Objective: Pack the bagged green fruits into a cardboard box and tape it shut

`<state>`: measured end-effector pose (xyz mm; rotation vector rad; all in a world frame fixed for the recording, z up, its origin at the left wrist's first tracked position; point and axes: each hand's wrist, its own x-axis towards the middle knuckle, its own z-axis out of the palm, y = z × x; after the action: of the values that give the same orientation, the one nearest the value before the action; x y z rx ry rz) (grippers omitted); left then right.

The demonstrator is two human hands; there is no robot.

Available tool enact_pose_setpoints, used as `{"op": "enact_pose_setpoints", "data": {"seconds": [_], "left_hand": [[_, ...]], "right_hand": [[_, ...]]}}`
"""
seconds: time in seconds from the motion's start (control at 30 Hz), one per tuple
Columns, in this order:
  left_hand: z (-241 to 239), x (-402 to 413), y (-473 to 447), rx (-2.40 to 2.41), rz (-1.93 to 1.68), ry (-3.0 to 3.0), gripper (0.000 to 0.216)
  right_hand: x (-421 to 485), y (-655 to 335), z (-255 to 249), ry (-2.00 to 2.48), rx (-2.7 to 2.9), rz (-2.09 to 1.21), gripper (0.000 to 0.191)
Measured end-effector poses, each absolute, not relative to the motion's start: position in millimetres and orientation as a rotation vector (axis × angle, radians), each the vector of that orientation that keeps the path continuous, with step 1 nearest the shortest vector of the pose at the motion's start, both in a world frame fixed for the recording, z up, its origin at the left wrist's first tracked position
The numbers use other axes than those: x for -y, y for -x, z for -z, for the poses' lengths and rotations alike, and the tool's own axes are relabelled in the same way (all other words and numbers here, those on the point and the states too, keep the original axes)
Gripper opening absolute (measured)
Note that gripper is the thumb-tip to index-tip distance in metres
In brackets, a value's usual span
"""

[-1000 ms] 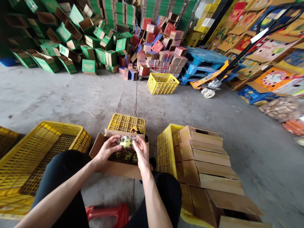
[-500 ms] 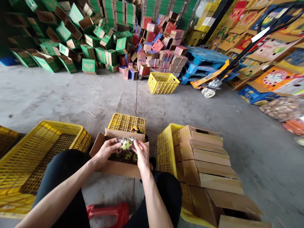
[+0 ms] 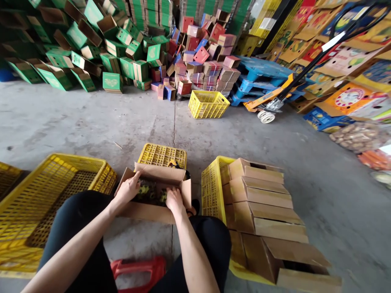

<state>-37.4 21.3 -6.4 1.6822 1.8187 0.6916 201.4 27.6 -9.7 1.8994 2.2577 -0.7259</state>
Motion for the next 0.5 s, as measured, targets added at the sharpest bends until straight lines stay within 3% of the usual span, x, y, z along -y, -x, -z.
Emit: {"op": "enact_pose_setpoints", "data": {"seconds": [0.13,0.33,0.5], "left_hand": [[19,-16,39,-1.775,-0.596,-1.799,0.05],[18,-21,27,-1.501,-0.896,-1.776,0.042],[20,-26,10,-1.318,-1.047,-1.505,0.031]], "right_hand": [[-30,-193,12,-1.924,-2.171,0.688,0.047],[-39,-185,5,-1.983,-2.158,0.76,0.023],[-37,-184,-8,-2.071,-2.23,0.771,0.031]]}}
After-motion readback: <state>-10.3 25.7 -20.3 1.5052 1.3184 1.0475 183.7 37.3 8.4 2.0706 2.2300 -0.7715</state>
